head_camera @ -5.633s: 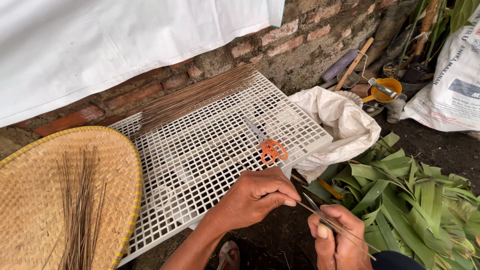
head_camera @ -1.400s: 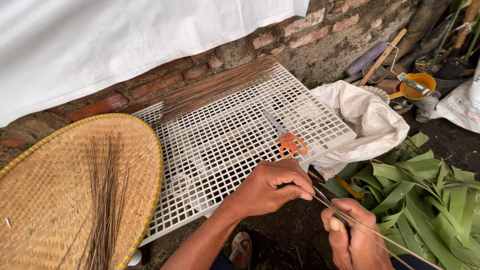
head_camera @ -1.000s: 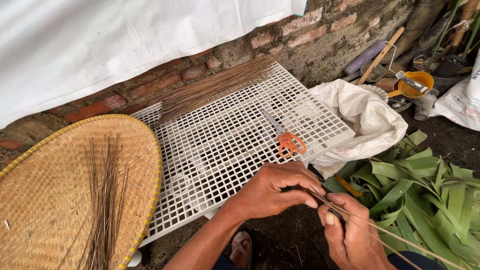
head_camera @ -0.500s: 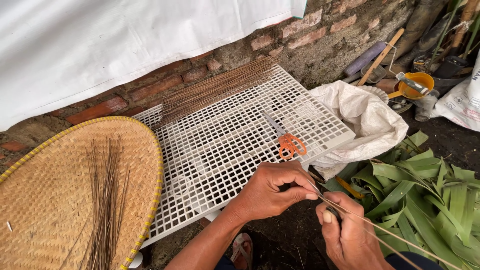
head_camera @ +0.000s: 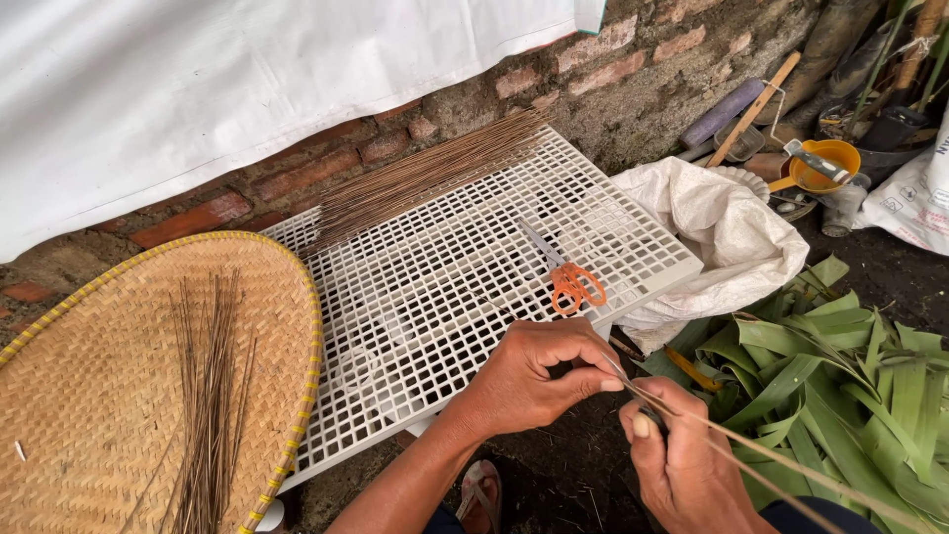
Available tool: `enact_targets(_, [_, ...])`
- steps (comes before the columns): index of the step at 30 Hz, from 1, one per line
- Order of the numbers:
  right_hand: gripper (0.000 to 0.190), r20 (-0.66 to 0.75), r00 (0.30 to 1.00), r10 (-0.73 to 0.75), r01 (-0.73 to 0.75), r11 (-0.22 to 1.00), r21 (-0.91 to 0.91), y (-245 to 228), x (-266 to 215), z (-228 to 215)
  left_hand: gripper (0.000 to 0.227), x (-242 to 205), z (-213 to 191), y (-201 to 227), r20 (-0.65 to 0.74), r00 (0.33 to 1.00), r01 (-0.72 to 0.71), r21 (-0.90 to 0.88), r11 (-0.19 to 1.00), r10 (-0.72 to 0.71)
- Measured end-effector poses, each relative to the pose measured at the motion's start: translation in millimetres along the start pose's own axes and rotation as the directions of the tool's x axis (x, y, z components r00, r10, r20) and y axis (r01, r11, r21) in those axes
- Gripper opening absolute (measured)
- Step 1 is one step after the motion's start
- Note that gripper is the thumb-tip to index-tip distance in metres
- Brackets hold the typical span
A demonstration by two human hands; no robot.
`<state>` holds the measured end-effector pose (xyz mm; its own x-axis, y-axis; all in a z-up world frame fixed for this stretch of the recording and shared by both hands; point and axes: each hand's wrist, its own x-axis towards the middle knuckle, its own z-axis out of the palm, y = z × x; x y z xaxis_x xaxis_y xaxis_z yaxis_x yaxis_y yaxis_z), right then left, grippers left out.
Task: Stripping leaves from palm leaf midribs using a knife to prepare broom bristles
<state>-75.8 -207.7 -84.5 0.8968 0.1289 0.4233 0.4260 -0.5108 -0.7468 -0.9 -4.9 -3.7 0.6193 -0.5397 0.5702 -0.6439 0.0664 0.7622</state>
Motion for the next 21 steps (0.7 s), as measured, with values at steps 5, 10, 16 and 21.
enact_targets(5, [0.041, -0.098, 0.988, -0.121, 0.117, 0.992, -0.042, 7.2, -4.8, 2.2, 0.007, 0.8, -3.6, -0.3, -0.002, 1.000, 0.016, 0.008, 1.000, -0.016])
enact_targets(10, [0.044, -0.124, 0.992, -0.025, 0.017, 0.998, -0.061, 5.3, -11.8, -2.6, 0.008, -1.3, -12.5, -6.4, 0.020, 0.999, 0.041, 0.014, 0.999, -0.041])
enact_targets(16, [0.042, -0.109, 0.990, -0.090, 0.078, 0.991, -0.106, 1.7, -9.0, 0.2, 0.005, -3.3, -8.3, -6.3, -0.027, 0.999, 0.046, 0.025, 0.999, -0.046])
enact_targets(21, [0.044, -0.069, 0.997, -0.021, 0.014, 0.994, -0.107, 13.5, -9.6, 8.0, 0.004, -1.1, -1.9, -1.0, -0.041, 0.998, 0.050, -0.007, 0.999, -0.051])
